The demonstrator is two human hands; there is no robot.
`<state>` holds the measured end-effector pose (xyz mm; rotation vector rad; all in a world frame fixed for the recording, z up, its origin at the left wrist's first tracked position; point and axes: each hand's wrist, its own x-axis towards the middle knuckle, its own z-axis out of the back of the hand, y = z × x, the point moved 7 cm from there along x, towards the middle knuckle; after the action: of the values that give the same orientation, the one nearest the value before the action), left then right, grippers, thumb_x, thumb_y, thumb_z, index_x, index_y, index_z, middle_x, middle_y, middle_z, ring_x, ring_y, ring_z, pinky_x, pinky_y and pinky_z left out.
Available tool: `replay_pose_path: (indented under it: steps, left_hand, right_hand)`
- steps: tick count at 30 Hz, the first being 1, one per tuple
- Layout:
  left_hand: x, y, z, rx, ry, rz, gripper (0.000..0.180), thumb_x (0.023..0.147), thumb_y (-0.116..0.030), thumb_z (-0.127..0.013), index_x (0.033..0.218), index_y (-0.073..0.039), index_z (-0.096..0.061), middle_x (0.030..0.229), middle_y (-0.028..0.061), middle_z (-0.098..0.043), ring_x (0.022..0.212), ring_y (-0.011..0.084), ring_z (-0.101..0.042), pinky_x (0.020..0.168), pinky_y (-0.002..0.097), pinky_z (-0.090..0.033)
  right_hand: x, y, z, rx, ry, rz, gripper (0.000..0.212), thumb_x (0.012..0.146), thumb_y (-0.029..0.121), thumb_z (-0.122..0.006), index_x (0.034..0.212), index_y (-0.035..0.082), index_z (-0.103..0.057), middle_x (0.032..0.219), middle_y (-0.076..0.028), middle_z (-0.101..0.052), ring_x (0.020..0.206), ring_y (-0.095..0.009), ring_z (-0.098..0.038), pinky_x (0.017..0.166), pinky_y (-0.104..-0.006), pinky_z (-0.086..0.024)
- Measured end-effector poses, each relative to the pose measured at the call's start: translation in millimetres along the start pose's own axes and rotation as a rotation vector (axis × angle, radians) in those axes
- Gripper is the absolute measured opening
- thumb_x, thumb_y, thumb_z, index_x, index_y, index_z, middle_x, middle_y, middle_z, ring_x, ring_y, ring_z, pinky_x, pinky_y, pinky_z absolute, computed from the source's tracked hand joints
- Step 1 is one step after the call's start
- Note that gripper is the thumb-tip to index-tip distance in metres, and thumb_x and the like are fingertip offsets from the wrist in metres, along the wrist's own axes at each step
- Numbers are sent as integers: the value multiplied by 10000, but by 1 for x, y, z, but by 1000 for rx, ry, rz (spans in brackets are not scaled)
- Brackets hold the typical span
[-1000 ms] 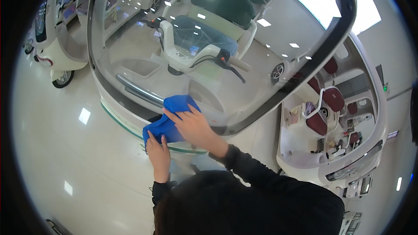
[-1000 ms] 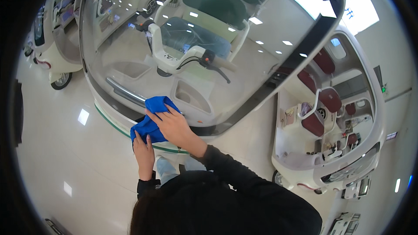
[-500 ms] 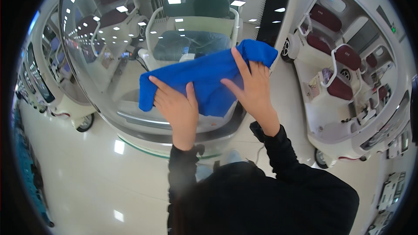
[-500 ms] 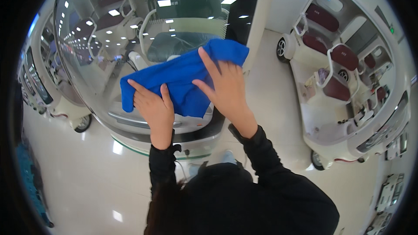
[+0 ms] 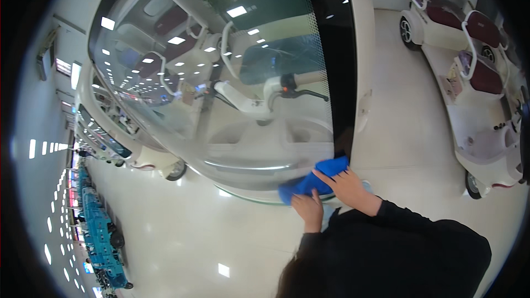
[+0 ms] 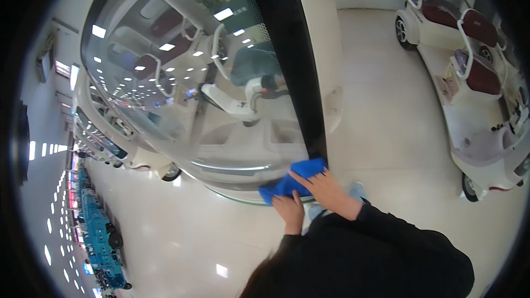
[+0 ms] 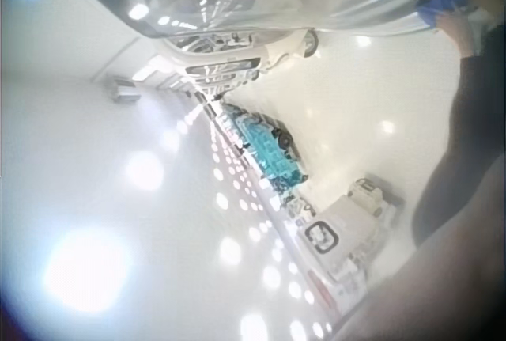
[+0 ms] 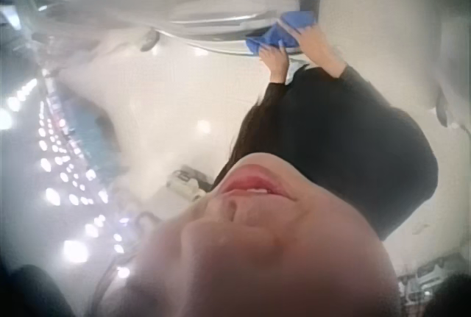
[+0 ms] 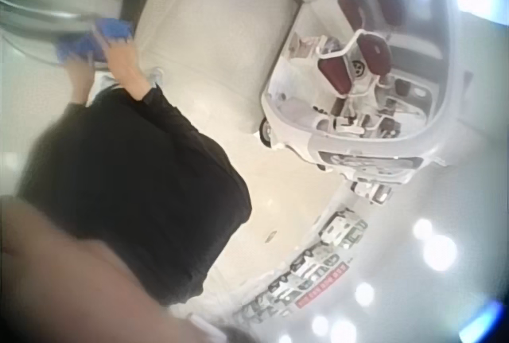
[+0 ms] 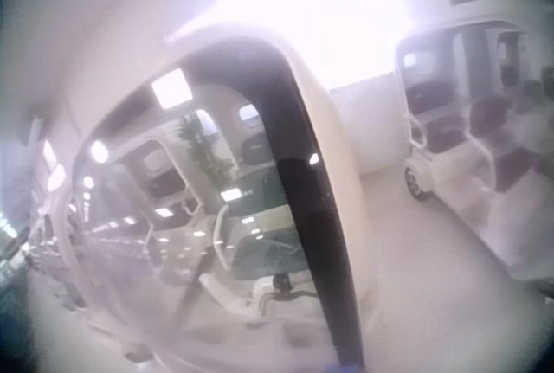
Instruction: Cleaning the exterior and glass of several parked electric tricycles using a blue microfiber cloth.
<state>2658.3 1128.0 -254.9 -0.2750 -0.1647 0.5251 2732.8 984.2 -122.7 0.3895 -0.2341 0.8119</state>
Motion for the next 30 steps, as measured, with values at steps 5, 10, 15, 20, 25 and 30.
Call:
replay_pose_path:
  steps: [5, 10, 15, 20, 25, 30]
  left_hand:
    - [-2, -4, 5, -187, -80, -28, 855, 885, -339, -652, 1341, 252, -235, 1287, 437, -396, 1200, 548, -395, 1063, 539, -292]
    - [30, -56, 66, -385, -169, -153, 905, 869, -228, -632, 1390, 259, -75, 1402, 471, -232, 1314, 572, -258, 1131, 553, -171]
    - [72, -121, 159, -223, -324, -336, 984, 876, -340, -627, 1414, 249, -50, 1351, 450, -315, 1257, 537, -350, 1104, 537, -225]
    - [103, -158, 229, -179, -310, -363, 985, 884, -408, -621, 1420, 237, -104, 1301, 393, -398, 1189, 487, -423, 1040, 514, -301]
    - [127, -161, 293, -301, -383, -419, 960, 874, -372, -662, 1441, 197, -138, 1293, 371, -409, 1197, 522, -403, 1053, 512, -308]
    - [152, -151, 348, -430, -467, -666, 873, 897, -415, -645, 1513, 20, -204, 1336, 361, -386, 1230, 518, -394, 1039, 513, -340]
  right_hand:
    - [-16, -10, -11, 49, 10, 49, 649, 840, 124, -541, 1475, 192, -423, 1010, -25, -671, 904, -193, -636, 880, -365, -470]
    - [-2, -23, 33, 44, -130, 68, 488, 847, 134, -551, 1333, 162, -590, 913, -21, -680, 793, -210, -650, 837, -369, -490]
    - [38, -35, 103, 76, -148, 317, 470, 870, 121, -544, 1339, 118, -574, 1029, -60, -673, 909, -205, -658, 880, -365, -490]
    - [95, -28, 188, -77, -325, 308, 521, 843, 162, -618, 1357, 110, -553, 1082, -91, -651, 1001, -251, -630, 889, -368, -471]
    - [157, -15, 255, -209, -258, 165, 652, 817, 223, -690, 1425, 130, -476, 1225, -141, -593, 1145, -319, -553, 990, -399, -413]
    - [224, -10, 337, -382, -425, 172, 824, 805, 402, -718, 1509, 191, -346, 1400, -223, -454, 1288, -419, -428, 1091, -473, -328]
